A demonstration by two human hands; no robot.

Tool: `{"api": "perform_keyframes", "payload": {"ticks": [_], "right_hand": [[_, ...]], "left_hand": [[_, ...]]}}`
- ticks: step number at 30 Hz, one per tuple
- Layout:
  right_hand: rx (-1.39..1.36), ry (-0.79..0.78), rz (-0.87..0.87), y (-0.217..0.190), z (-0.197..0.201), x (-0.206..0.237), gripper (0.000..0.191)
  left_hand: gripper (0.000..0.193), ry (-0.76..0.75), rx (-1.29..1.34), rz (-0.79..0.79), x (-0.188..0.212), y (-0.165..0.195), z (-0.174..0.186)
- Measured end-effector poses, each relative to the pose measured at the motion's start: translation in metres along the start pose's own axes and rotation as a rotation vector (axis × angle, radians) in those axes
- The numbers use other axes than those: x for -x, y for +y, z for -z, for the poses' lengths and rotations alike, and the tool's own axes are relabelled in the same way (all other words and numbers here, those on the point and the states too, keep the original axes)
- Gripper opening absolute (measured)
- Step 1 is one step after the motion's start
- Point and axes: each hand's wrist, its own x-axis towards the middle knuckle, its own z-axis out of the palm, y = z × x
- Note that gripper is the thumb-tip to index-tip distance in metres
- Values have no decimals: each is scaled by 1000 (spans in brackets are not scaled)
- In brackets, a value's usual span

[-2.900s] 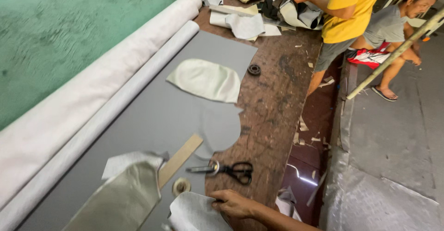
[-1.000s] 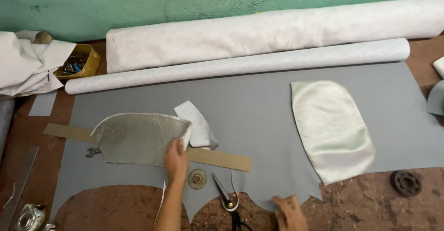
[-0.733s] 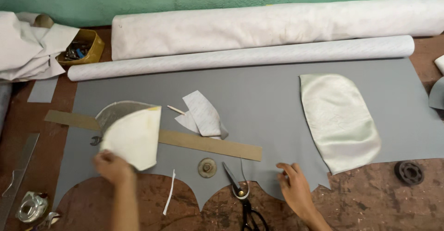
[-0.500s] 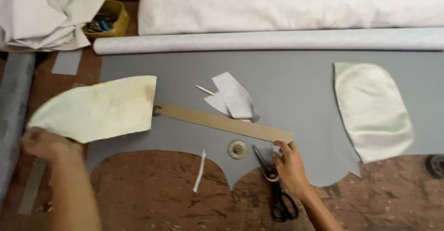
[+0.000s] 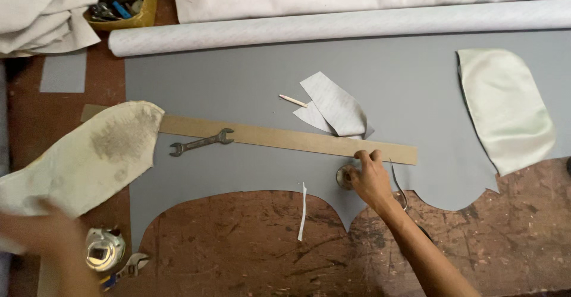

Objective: The person cuts curved pieces from a sheet of gray upholstery fabric using scissors, following a pattern outline. They trim a white paper pattern piece with scissors, measure the cut fabric piece with a tape measure, reposition the fabric, and place a wrench on the fabric piece to hold it in place.

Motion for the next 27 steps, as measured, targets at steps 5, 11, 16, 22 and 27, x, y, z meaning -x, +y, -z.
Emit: {"api": "perform_keyframes", "payload": {"ticks": [5,11,16,22,27], "right_hand": [[36,-114,-51,2,-16,22,30],[-31,125,-61,33,-16,16,12],[43,365,-70,83,22,-41,13],[11,463,-214,84,38,-67,44],[34,60,91,49,7,-41,71]], "left_hand": [[54,-440,479,-569,146,57,-58],[52,-557,377,-765,119,100,-131],[47,-508,383,-876,91,126,-162],[44,-446,317,-935,76,170,-204],[39,-282,280,-1001,65,221,-223]]}}
